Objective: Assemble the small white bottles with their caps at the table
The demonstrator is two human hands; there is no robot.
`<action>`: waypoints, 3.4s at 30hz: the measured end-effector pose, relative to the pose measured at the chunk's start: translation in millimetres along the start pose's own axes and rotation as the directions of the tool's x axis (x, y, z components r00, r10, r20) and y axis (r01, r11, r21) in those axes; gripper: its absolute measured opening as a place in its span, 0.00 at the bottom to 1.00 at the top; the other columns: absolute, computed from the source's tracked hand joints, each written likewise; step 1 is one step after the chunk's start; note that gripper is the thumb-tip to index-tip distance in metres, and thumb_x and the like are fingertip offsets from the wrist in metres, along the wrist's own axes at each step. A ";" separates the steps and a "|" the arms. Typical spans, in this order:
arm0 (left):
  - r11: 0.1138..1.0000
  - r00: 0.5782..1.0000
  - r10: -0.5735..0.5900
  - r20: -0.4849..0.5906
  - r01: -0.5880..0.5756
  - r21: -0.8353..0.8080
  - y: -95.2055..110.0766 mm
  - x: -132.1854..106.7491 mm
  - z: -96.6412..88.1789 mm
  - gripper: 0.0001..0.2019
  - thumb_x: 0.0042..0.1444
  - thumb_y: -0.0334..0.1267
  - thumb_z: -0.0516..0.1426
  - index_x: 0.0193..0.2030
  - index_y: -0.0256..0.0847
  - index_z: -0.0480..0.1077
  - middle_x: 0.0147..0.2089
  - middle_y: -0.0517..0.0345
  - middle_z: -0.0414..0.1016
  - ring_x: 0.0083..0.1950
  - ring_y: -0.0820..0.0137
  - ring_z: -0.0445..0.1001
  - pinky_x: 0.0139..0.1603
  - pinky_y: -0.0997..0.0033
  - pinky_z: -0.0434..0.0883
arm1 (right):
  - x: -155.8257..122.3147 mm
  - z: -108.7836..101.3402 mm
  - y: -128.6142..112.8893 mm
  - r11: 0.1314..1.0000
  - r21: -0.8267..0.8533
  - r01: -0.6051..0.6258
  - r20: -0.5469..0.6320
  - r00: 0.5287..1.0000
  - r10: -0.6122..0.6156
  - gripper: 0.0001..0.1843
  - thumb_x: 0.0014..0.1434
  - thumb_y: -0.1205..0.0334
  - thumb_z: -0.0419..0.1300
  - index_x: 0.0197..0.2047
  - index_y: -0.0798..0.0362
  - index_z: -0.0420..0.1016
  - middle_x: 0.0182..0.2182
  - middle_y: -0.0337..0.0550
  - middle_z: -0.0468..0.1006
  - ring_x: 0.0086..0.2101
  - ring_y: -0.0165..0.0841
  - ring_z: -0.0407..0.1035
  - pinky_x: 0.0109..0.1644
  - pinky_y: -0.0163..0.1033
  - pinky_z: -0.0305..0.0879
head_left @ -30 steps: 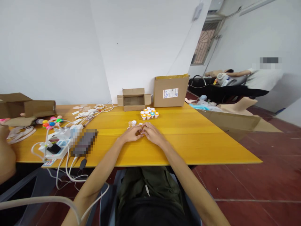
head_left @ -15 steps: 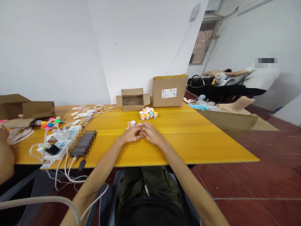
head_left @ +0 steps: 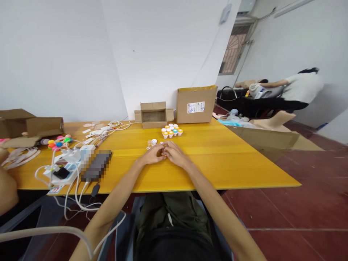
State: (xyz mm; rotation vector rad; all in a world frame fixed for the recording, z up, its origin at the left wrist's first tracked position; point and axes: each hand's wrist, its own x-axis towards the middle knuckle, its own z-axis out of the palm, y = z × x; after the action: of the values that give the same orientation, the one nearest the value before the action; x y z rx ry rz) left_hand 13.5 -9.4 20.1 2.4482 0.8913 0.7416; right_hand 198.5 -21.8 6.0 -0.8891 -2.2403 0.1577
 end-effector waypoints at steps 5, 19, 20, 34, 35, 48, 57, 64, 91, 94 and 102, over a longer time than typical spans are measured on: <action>0.999 1.000 -0.024 0.001 0.024 -0.031 0.1 1.1 2.3 0.07 0.53 0.34 0.61 0.36 0.41 0.66 0.40 0.56 0.72 0.43 0.65 0.71 0.50 0.63 0.70 | -0.2 -0.6 -1.8 1.000 -0.014 -0.008 0.008 1.000 0.008 0.10 0.60 0.75 0.57 0.31 0.50 0.72 0.47 0.47 0.73 0.48 0.39 0.67 0.52 0.45 0.66; 0.998 1.000 -0.025 -0.013 0.024 -0.062 -4.2 2.5 4.9 0.07 0.53 0.34 0.62 0.37 0.40 0.68 0.39 0.56 0.72 0.42 0.65 0.70 0.48 0.64 0.71 | -1.0 -2.2 -1.1 0.998 -0.036 -0.048 0.014 0.999 0.049 0.07 0.61 0.70 0.60 0.34 0.50 0.75 0.49 0.48 0.73 0.50 0.40 0.67 0.54 0.48 0.67; 0.998 1.000 -0.026 -0.016 0.025 -0.061 -4.5 2.7 5.1 0.07 0.53 0.34 0.62 0.37 0.40 0.68 0.39 0.56 0.72 0.42 0.65 0.70 0.48 0.63 0.71 | -0.8 -2.0 -0.8 0.999 -0.034 -0.043 0.014 0.999 0.043 0.07 0.61 0.70 0.60 0.33 0.50 0.75 0.49 0.48 0.73 0.49 0.40 0.67 0.54 0.48 0.67; 0.996 0.999 -0.043 -0.016 0.042 -0.077 -6.7 3.0 4.6 0.09 0.53 0.34 0.61 0.42 0.40 0.70 0.43 0.55 0.75 0.44 0.65 0.72 0.51 0.62 0.72 | -0.6 1.0 0.0 1.000 -0.013 -0.010 -0.011 1.000 0.010 0.09 0.63 0.70 0.59 0.33 0.50 0.75 0.48 0.48 0.73 0.49 0.39 0.67 0.53 0.48 0.66; 0.996 0.999 -0.046 -0.015 0.045 -0.077 -6.4 3.0 4.3 0.09 0.54 0.34 0.61 0.42 0.40 0.70 0.43 0.55 0.75 0.44 0.65 0.72 0.51 0.62 0.72 | -0.5 0.8 -0.1 1.000 -0.014 -0.013 -0.012 1.000 0.013 0.08 0.63 0.70 0.59 0.33 0.50 0.75 0.48 0.48 0.73 0.48 0.39 0.67 0.53 0.48 0.67; 0.997 0.999 -0.036 -0.034 0.033 -0.073 -5.8 2.1 5.4 0.09 0.53 0.35 0.62 0.42 0.40 0.70 0.41 0.55 0.74 0.43 0.65 0.72 0.51 0.61 0.72 | -0.7 1.8 1.9 0.994 -0.045 -0.101 -0.022 0.995 0.100 0.06 0.61 0.70 0.62 0.33 0.50 0.76 0.47 0.47 0.73 0.49 0.39 0.68 0.53 0.47 0.67; 0.996 0.999 -0.006 -0.044 0.002 -0.088 -8.4 2.2 6.0 0.10 0.55 0.37 0.62 0.44 0.41 0.72 0.42 0.55 0.75 0.45 0.64 0.73 0.52 0.62 0.72 | -2.7 1.8 11.7 0.993 -0.004 -0.118 -0.056 0.992 0.117 0.08 0.59 0.72 0.63 0.32 0.50 0.76 0.45 0.45 0.75 0.46 0.38 0.69 0.52 0.46 0.68; 0.996 0.999 0.012 -0.047 -0.016 -0.087 -7.4 1.5 4.6 0.09 0.56 0.37 0.62 0.43 0.41 0.72 0.42 0.55 0.75 0.45 0.64 0.73 0.51 0.62 0.72 | -3.4 3.6 15.1 0.988 0.020 -0.151 -0.056 0.987 0.152 0.09 0.56 0.74 0.62 0.31 0.50 0.76 0.45 0.45 0.75 0.47 0.38 0.70 0.52 0.45 0.69; 0.984 0.998 -0.007 -0.056 -0.003 -0.180 -8.8 2.7 6.2 0.11 0.55 0.36 0.62 0.46 0.40 0.73 0.44 0.55 0.77 0.46 0.65 0.74 0.54 0.61 0.73 | -2.3 6.4 14.2 0.998 0.058 -0.040 -0.078 0.996 0.044 0.10 0.58 0.75 0.58 0.32 0.49 0.74 0.45 0.45 0.74 0.46 0.38 0.69 0.52 0.46 0.68; 0.983 0.998 -0.010 -0.060 -0.002 -0.186 -9.5 2.8 6.7 0.11 0.55 0.36 0.62 0.45 0.40 0.73 0.43 0.55 0.76 0.45 0.66 0.74 0.53 0.62 0.73 | -2.4 7.0 15.8 0.998 0.055 -0.037 -0.080 0.996 0.041 0.10 0.58 0.74 0.58 0.32 0.50 0.75 0.46 0.46 0.74 0.47 0.38 0.69 0.52 0.46 0.68; 0.987 0.997 -0.018 -0.081 0.005 -0.161 -13.8 2.1 7.0 0.14 0.55 0.37 0.63 0.48 0.40 0.73 0.44 0.54 0.76 0.45 0.65 0.73 0.54 0.60 0.73 | -2.3 4.7 14.3 0.998 0.016 -0.062 -0.052 0.997 0.062 0.11 0.59 0.75 0.58 0.33 0.50 0.75 0.48 0.47 0.74 0.48 0.39 0.69 0.53 0.47 0.67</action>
State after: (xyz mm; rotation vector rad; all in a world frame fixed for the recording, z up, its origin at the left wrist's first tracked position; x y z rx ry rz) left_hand 12.9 0.2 7.8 2.2837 0.8410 0.8808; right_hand 204.6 -11.8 -3.9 -0.9450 -2.1618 0.1770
